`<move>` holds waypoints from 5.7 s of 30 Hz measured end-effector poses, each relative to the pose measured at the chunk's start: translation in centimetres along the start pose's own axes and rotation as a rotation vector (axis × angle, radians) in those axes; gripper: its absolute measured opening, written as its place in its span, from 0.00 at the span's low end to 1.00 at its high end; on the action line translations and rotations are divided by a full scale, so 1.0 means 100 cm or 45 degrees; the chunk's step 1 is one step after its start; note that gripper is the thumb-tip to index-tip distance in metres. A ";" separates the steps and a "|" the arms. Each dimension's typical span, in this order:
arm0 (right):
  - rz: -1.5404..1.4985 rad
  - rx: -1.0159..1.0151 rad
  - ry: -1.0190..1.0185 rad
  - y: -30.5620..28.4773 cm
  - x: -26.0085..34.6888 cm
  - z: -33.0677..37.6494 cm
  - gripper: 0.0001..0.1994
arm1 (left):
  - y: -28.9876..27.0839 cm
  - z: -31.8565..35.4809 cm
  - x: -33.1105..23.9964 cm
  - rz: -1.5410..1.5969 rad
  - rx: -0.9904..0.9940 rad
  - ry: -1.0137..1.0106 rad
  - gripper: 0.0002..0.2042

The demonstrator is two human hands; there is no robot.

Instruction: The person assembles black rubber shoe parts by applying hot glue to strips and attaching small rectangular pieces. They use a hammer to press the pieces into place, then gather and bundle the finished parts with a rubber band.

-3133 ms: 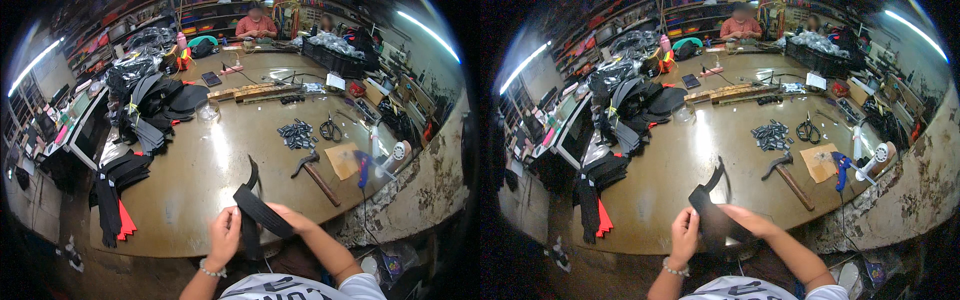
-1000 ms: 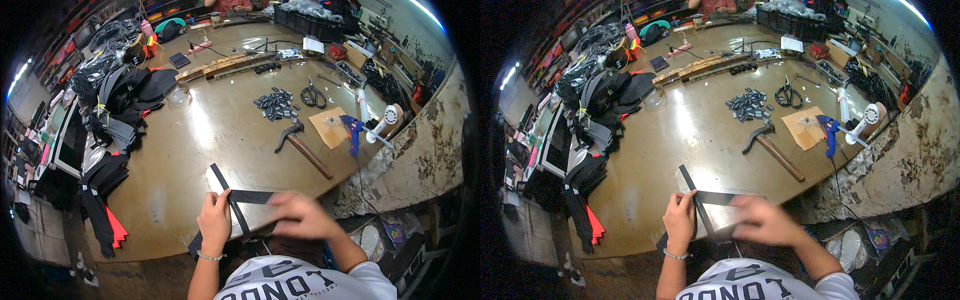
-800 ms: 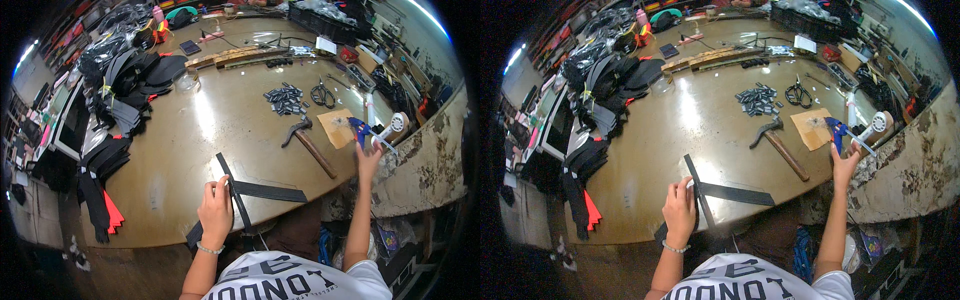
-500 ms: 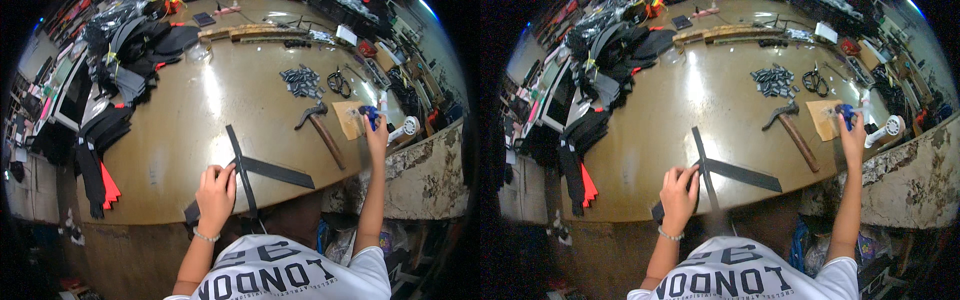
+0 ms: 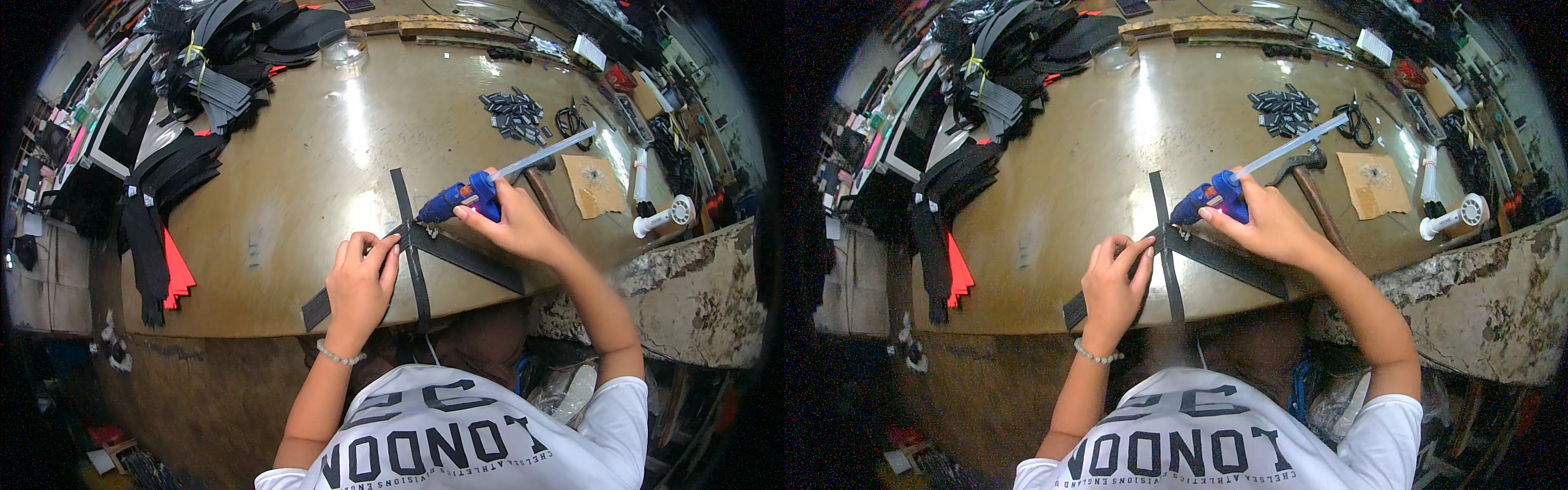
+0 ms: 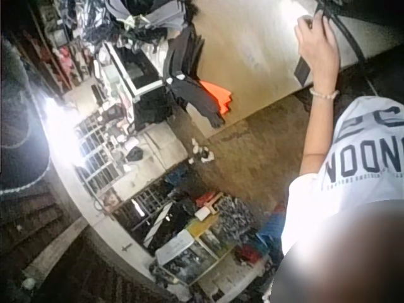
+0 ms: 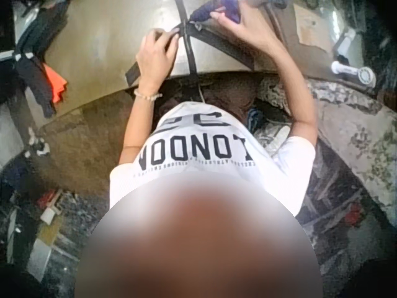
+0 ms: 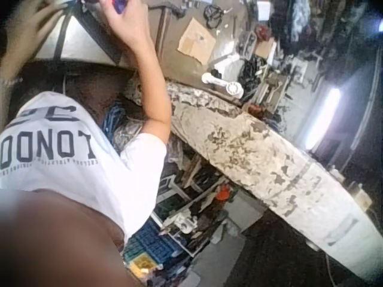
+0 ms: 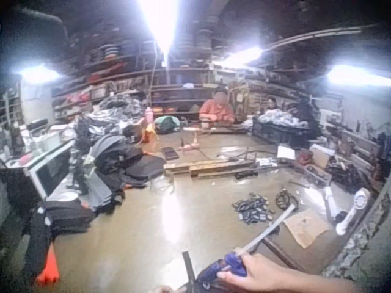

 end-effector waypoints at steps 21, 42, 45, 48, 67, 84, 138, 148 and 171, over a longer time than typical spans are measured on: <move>-0.277 0.147 -0.064 -0.023 -0.014 0.048 0.20 | 0.001 0.001 0.002 -0.028 0.018 0.032 0.09; -0.377 -0.305 -0.511 0.049 0.059 0.069 0.08 | -0.002 0.005 -0.047 1.192 0.570 -0.634 0.44; -0.693 -0.142 -0.033 0.051 0.046 0.075 0.08 | -0.006 0.012 -0.040 1.111 0.680 -0.715 0.31; -0.933 -0.169 0.503 0.045 0.029 0.081 0.07 | -0.004 0.018 -0.029 1.184 0.614 -0.940 0.17; -0.671 -0.670 0.086 0.040 0.030 0.095 0.06 | 0.003 0.024 -0.030 1.129 0.312 -0.944 0.09; -1.136 0.117 0.408 0.029 0.022 0.087 0.11 | -0.014 0.020 -0.042 1.113 0.518 -0.744 0.09; -0.222 0.037 0.423 0.068 -0.004 0.015 0.14 | 0.020 -0.038 0.000 0.254 0.493 -0.376 0.10; -0.234 0.132 0.548 0.068 -0.005 0.012 0.13 | 0.024 -0.035 0.005 0.272 0.380 -0.365 0.11; -0.049 0.037 0.329 0.061 -0.003 0.010 0.12 | 0.023 -0.019 0.006 0.325 0.173 -0.370 0.09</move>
Point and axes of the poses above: each hand's wrist, its own z-axis away from the middle knuckle, its own y-axis out of the palm, x = y × z, the point moved 3 cm from there along -z, towards the middle knuckle, and after that the axes turned 14 degrees about -x, right-handed, at the moved point
